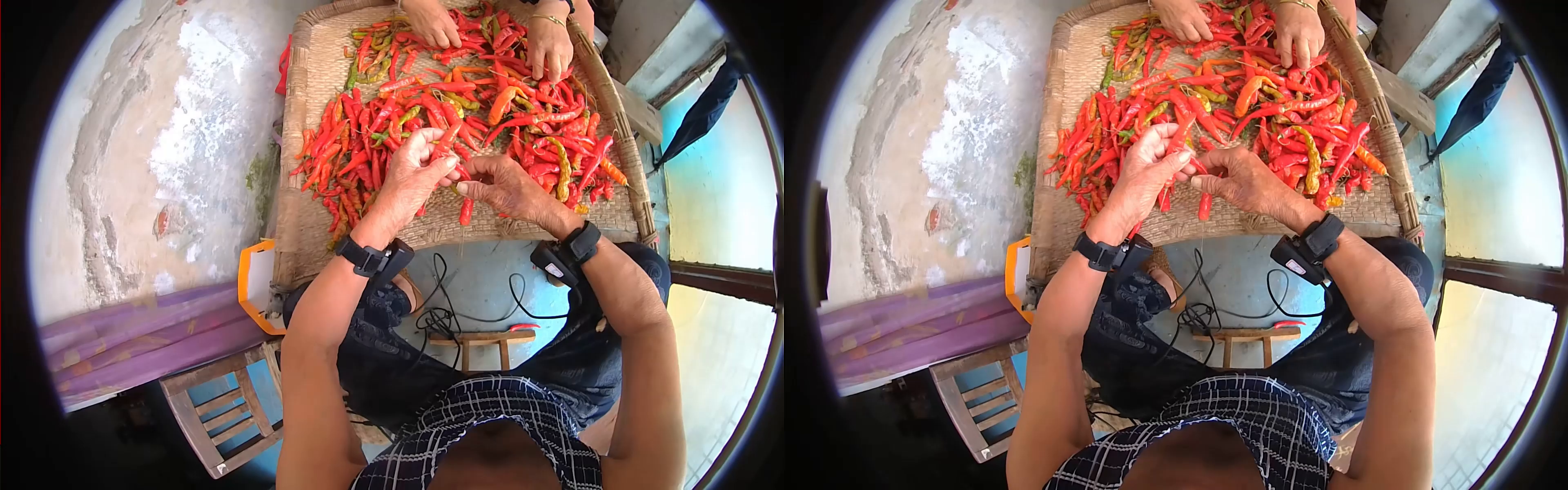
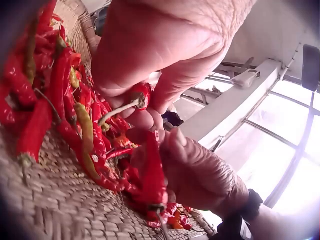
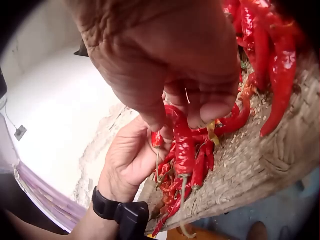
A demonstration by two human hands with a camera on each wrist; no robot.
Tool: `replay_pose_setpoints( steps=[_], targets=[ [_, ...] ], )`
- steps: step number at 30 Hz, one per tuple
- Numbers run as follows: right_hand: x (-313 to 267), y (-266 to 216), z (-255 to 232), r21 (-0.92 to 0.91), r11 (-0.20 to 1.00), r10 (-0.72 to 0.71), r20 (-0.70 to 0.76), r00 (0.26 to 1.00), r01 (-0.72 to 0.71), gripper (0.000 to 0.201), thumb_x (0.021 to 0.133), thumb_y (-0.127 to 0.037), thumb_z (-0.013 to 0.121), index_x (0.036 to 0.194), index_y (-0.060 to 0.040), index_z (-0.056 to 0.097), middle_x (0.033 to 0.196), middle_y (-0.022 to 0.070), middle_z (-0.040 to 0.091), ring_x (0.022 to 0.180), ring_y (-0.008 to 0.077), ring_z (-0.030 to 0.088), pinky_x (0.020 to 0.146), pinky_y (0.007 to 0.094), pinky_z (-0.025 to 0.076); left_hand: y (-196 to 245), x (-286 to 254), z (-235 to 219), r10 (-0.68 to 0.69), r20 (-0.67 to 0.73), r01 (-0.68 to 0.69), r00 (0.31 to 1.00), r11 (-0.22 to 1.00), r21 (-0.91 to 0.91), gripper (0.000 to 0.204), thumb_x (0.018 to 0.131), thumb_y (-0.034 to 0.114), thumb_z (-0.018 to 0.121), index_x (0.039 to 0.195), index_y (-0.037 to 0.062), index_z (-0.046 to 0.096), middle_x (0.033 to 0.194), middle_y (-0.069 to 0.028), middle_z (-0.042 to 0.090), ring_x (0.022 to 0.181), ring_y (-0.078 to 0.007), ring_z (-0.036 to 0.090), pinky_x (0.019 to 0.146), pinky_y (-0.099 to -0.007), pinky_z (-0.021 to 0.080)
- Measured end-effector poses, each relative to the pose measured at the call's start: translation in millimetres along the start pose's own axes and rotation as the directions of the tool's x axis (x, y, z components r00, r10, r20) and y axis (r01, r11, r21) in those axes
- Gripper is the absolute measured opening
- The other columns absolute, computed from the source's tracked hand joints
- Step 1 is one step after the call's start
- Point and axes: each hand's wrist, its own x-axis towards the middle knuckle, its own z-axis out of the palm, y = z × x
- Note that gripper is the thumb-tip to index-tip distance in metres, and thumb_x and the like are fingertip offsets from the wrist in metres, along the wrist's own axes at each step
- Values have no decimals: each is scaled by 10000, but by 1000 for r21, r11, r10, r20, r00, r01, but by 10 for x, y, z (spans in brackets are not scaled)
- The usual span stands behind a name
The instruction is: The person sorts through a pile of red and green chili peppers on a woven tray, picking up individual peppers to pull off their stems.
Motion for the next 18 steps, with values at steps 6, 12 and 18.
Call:
replay_pose_setpoints(
  steps=[6,12,18],
  targets=[
    [-16,-275,-217,-100,970,218,-59,974,-223,168,880,-160,614,829,-2,634,612,9,531,559,73,493,504,246,421,1,15,-75,-30,-47,30,998,1000,-9,296,933,178,518,1163,-7,490,974,-89,618,797,-114,597,705,-241,494],
    [60,-287,-626,595,800,247,-448,859,80,237,901,-257,597,879,-21,578,682,27,591,527,73,505,462,215,419,-47,18,-52,-107,-73,108,992,994,7,257,952,228,490,1085,13,534,916,-78,621,758,-107,592,671,-228,485],
    [-16,-182,-163,387,893,319,-179,931,-231,252,859,-236,656,985,-24,604,732,-2,597,572,55,508,468,194,433,-100,-40,144,-216,122,197,969,969,148,291,955,295,485,1029,24,561,807,-36,611,660,-75,562,585,-214,453]
  ],
)
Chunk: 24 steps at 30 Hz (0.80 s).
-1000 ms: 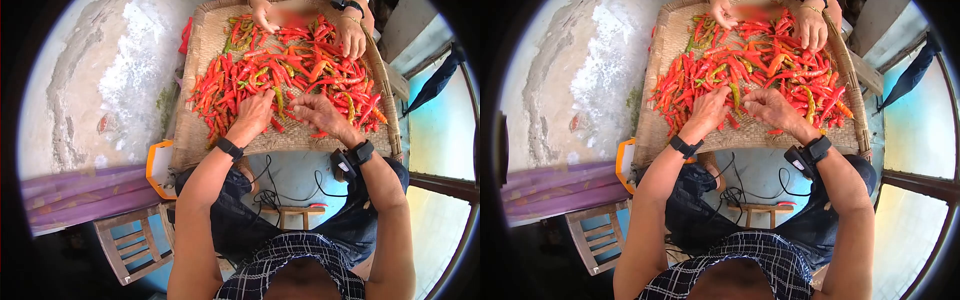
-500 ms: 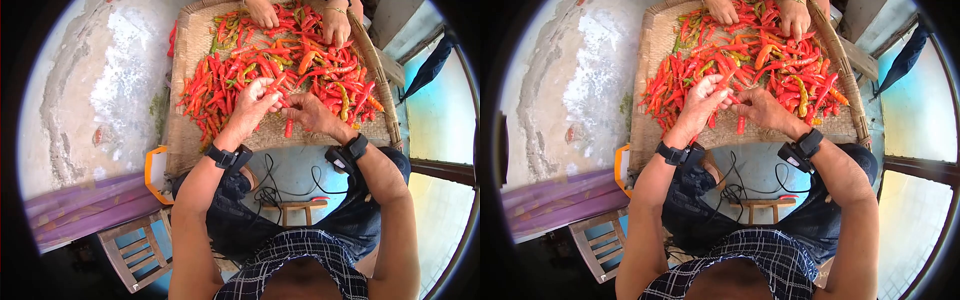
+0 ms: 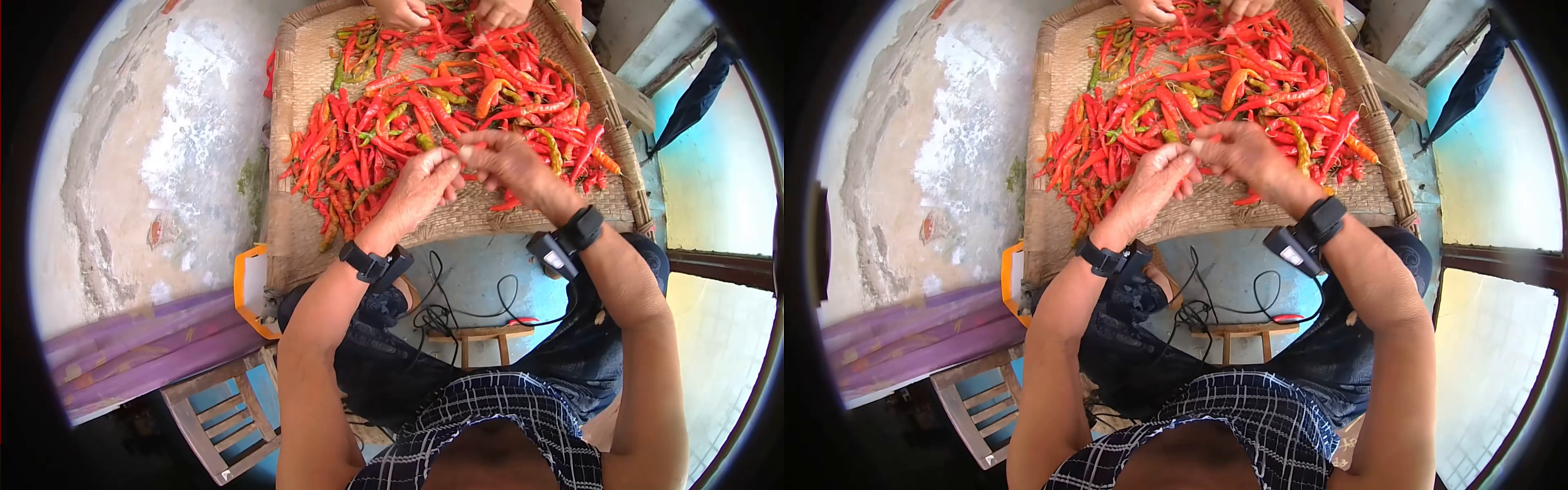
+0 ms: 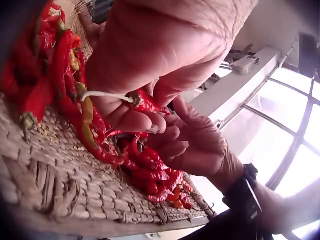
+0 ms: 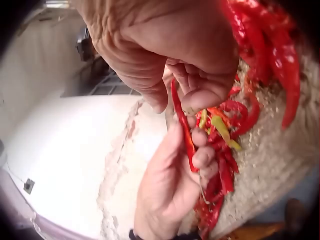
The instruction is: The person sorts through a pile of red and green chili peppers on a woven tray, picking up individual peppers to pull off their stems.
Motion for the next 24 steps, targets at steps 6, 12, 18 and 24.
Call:
replay_pose_setpoints(
  steps=[6,12,18,24],
  targets=[
    [65,-44,-105,-23,994,-111,-112,987,109,133,873,-173,625,878,-41,617,684,12,595,528,66,517,424,208,419,6,-12,-37,298,-99,-229,949,872,432,237,922,235,518,965,8,573,778,-130,616,647,-234,595,575,-335,474],
    [157,-273,-490,633,694,-65,-420,905,344,159,888,-192,608,837,-43,583,726,48,613,553,93,520,463,231,433,-133,26,-133,430,-21,-188,902,438,879,223,862,178,589,1031,35,556,805,-202,590,730,-391,589,622,-439,476],
    [38,-77,-165,263,952,-112,-171,979,155,185,897,-211,592,929,-29,589,724,32,603,542,87,518,464,221,430,-170,14,-51,332,4,-140,943,389,911,220,773,96,648,939,32,519,827,-220,599,760,-425,580,626,-472,471],
    [34,179,6,-183,982,-49,31,998,54,257,897,-270,595,909,-14,622,664,9,570,523,68,512,434,211,417,-182,60,-30,272,-135,-135,953,778,613,236,746,-4,617,926,21,466,734,-115,603,635,-222,615,599,-317,486]
  ],
)
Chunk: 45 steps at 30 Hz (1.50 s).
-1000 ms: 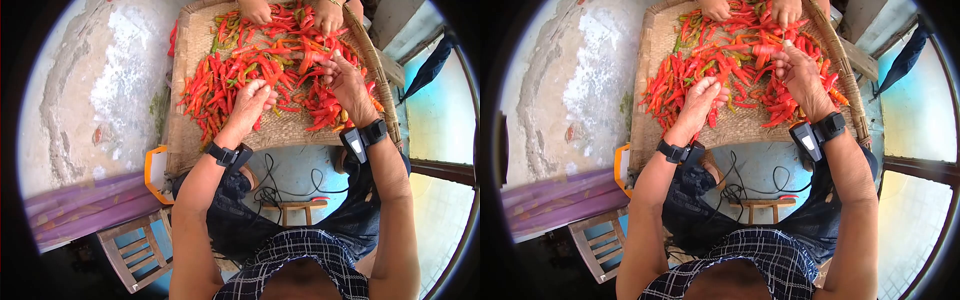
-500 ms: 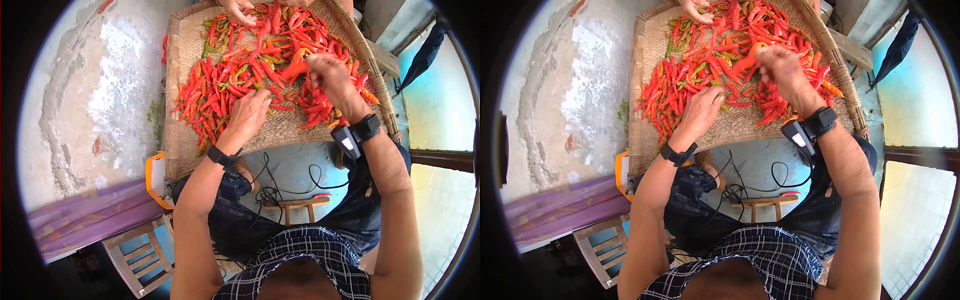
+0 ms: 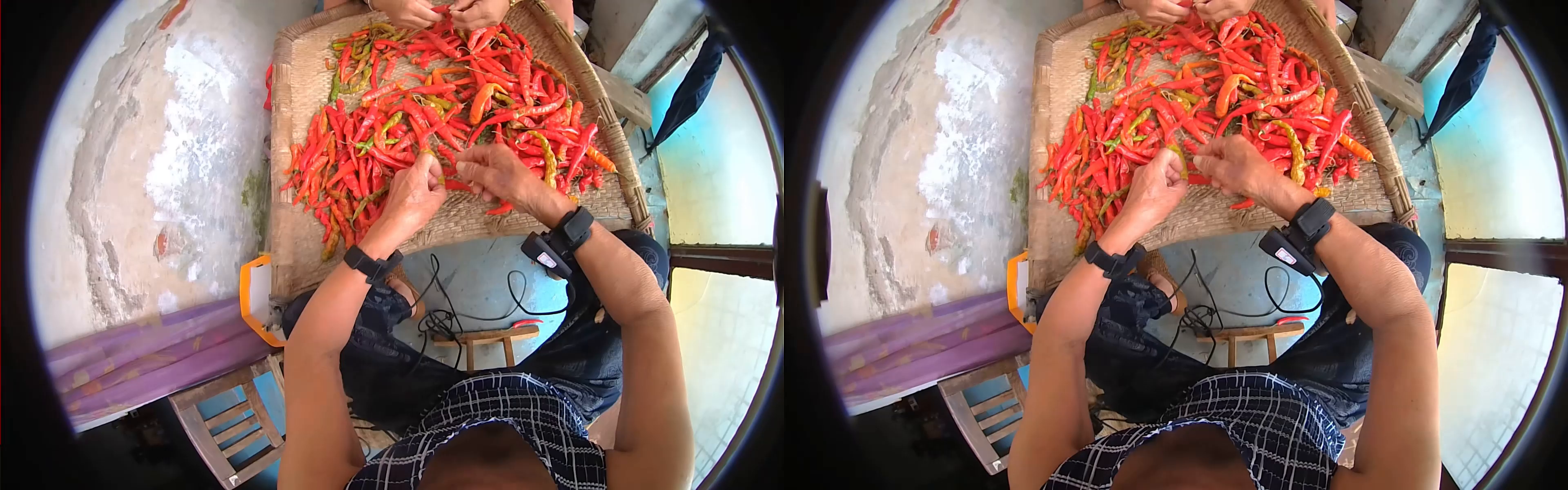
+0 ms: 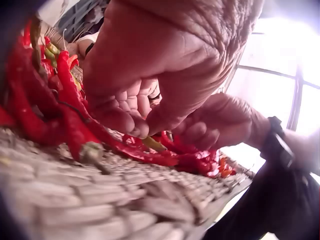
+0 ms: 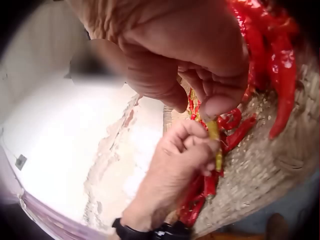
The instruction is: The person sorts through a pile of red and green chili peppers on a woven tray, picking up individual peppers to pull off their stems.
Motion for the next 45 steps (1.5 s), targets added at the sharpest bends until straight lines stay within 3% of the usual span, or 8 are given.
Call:
replay_pose_setpoints(
  steps=[7,13,19,25,31,33,39,45],
  targets=[
    [-6,1,-1,-136,986,114,91,989,-101,316,887,-317,609,809,-11,632,571,5,539,469,74,491,411,230,400,220,-89,45,26,20,-15,999,915,-404,314,790,0,620,1040,17,432,745,-38,587,698,-87,579,645,-247,476],
    [1,-256,-275,-263,963,-62,-1,998,60,240,870,-257,632,829,-21,627,596,12,555,476,82,495,434,229,419,36,-5,22,152,24,-152,988,988,1,319,818,71,614,1117,29,508,1021,-130,566,755,-162,609,686,-304,492],
    [66,-386,-537,523,818,-18,-395,919,241,287,889,-207,600,1046,30,561,791,50,608,594,109,531,521,235,462,-23,-61,98,276,212,-330,937,897,292,339,822,93,574,1151,26,528,1267,-192,478,1105,-382,507,882,-433,454],
    [24,-216,-219,-331,922,-258,-144,955,199,339,877,-179,596,1046,113,564,768,100,639,669,158,595,611,296,504,-30,-68,94,314,197,-354,929,909,220,290,801,34,555,1081,-43,544,1148,-205,541,1021,-380,547,839,-413,470],
    [42,119,-55,-532,804,-391,-137,910,265,306,852,-233,626,967,51,624,679,133,636,596,173,591,573,317,479,246,-118,35,354,116,-365,928,926,99,238,797,-3,530,1033,-20,558,1028,-182,556,950,-382,559,795,-416,475],
    [28,38,-64,-272,961,-49,-15,999,43,279,846,-221,624,888,54,641,658,147,632,586,198,601,554,335,472,275,-163,29,379,122,-386,917,922,42,243,798,-1,528,1038,-2,564,1012,-173,552,930,-383,562,782,-419,474],
    [66,-56,-149,-426,888,-229,-86,970,172,200,857,-165,595,782,17,630,617,51,592,565,129,571,512,282,449,160,-183,22,375,162,-390,913,918,71,215,800,-1,551,1015,17,560,936,-159,552,864,-379,569,737,-414,481],
    [131,-338,-563,490,812,-135,-370,919,317,192,910,-218,568,878,-30,591,737,39,597,605,93,543,523,235,457,-63,29,-178,391,65,-376,918,811,448,284,771,-15,562,1049,43,566,985,-130,576,923,-334,540,765,-414,455]
  ],
)
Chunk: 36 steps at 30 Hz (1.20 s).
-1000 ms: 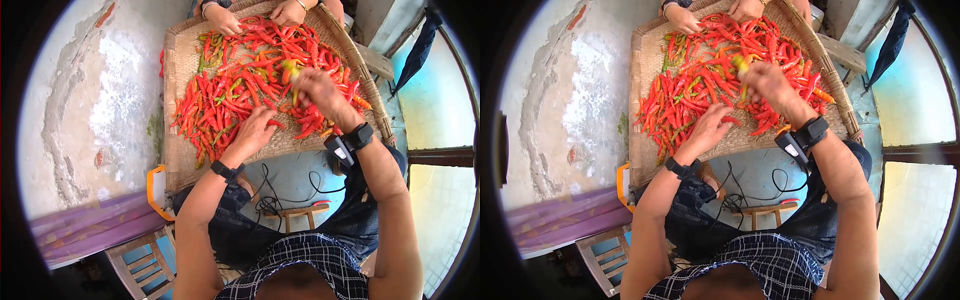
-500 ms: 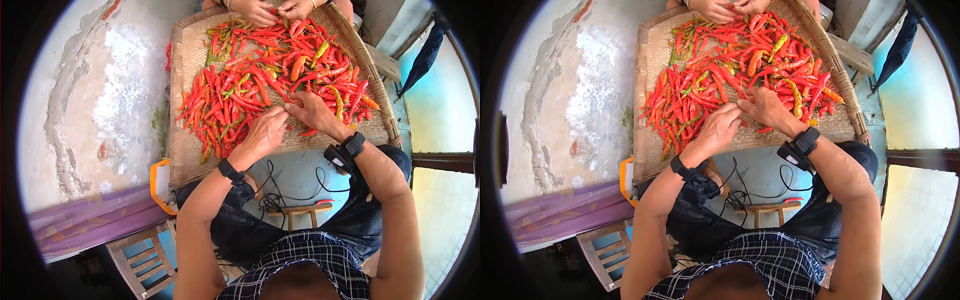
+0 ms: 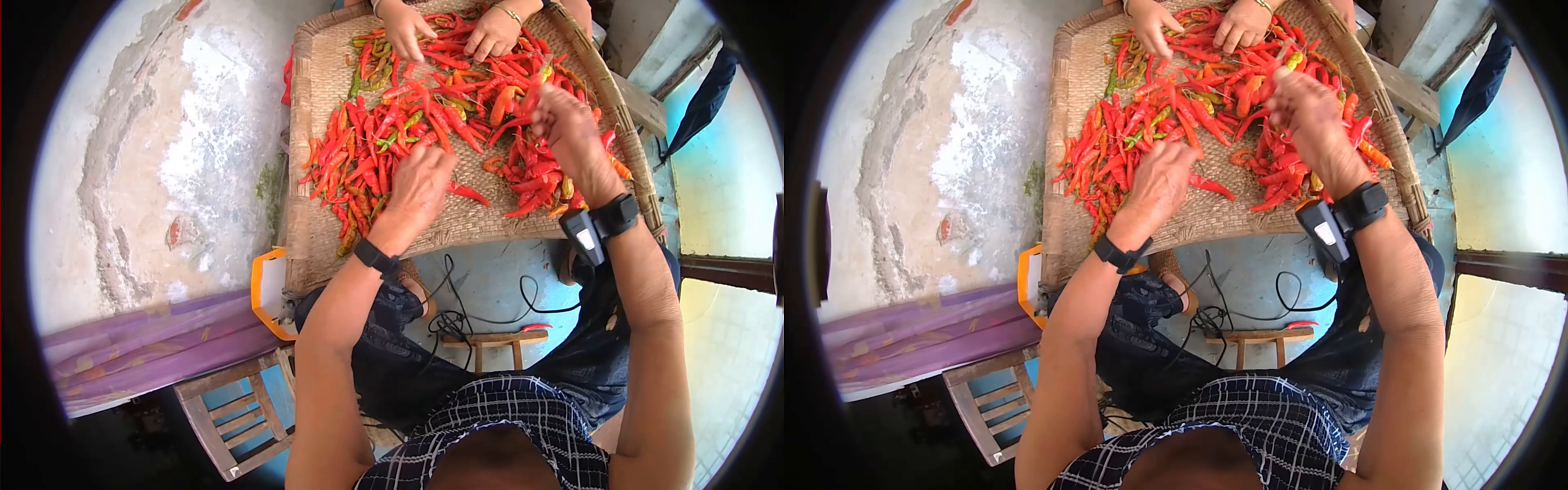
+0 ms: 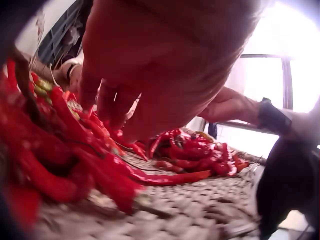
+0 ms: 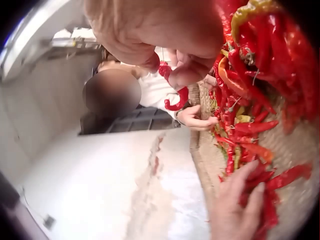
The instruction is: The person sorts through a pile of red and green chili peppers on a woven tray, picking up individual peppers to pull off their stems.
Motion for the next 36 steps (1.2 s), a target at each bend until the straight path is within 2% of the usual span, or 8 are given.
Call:
replay_pose_setpoints(
  steps=[3,6,9,11,15,26,31,36],
  targets=[
    [-25,-71,-21,111,992,77,-166,983,-59,218,916,-245,553,888,-33,590,771,56,614,613,95,542,531,231,454,-160,11,7,12,-94,26,995,920,391,274,719,57,610,993,55,592,946,-85,582,957,-263,514,758,-406,404],
    [-134,81,25,-330,928,204,60,977,-173,281,916,-290,549,892,-13,588,779,63,625,633,92,557,538,227,461,-208,-27,116,-79,7,67,997,894,444,292,709,55,614,1000,49,602,959,-81,586,957,-264,516,751,-413,400],
    [-294,361,147,-640,768,193,239,952,5,274,889,-268,571,868,4,595,771,108,638,656,153,609,549,284,500,-71,7,-33,-186,170,104,968,908,405,282,746,24,555,1020,61,610,1014,-94,576,999,-276,505,768,-420,406],
    [-361,671,89,-693,85,-6,718,696,716,223,837,-229,604,850,-7,612,803,154,631,693,250,644,573,357,527,-79,-2,-47,-184,176,102,967,913,395,253,755,30,556,998,65,615,990,-96,579,991,-276,510,768,-421,406],
    [-536,741,180,-788,-194,144,565,812,584,209,792,-239,640,826,-35,609,852,166,595,738,333,641,609,422,527,-67,-7,-64,-139,93,114,986,964,239,200,782,53,554,975,66,607,953,-119,591,959,-297,528,764,-424,422],
    [-616,733,272,-830,-114,147,529,836,545,300,796,-330,646,884,-46,607,857,136,604,777,313,635,632,425,518,74,63,-119,-312,108,328,944,852,-407,228,851,170,597,992,-10,595,859,-124,654,790,-240,633,702,-347,484],
    [-579,882,268,-835,-56,56,545,837,547,195,812,-268,601,887,-89,625,823,139,627,740,311,644,607,429,524,80,83,-83,-397,318,485,861,454,-747,267,897,201,582,1065,-7,597,881,4,604,767,-59,557,690,-232,464],
    [-525,798,279,-823,-49,79,561,824,566,134,785,-189,589,813,-67,634,762,160,636,746,325,644,611,424,523,-18,95,-120,-519,80,318,851,389,-865,250,911,197,568,1069,6,595,863,5,609,775,-55,559,654,-208,452]
  ],
)
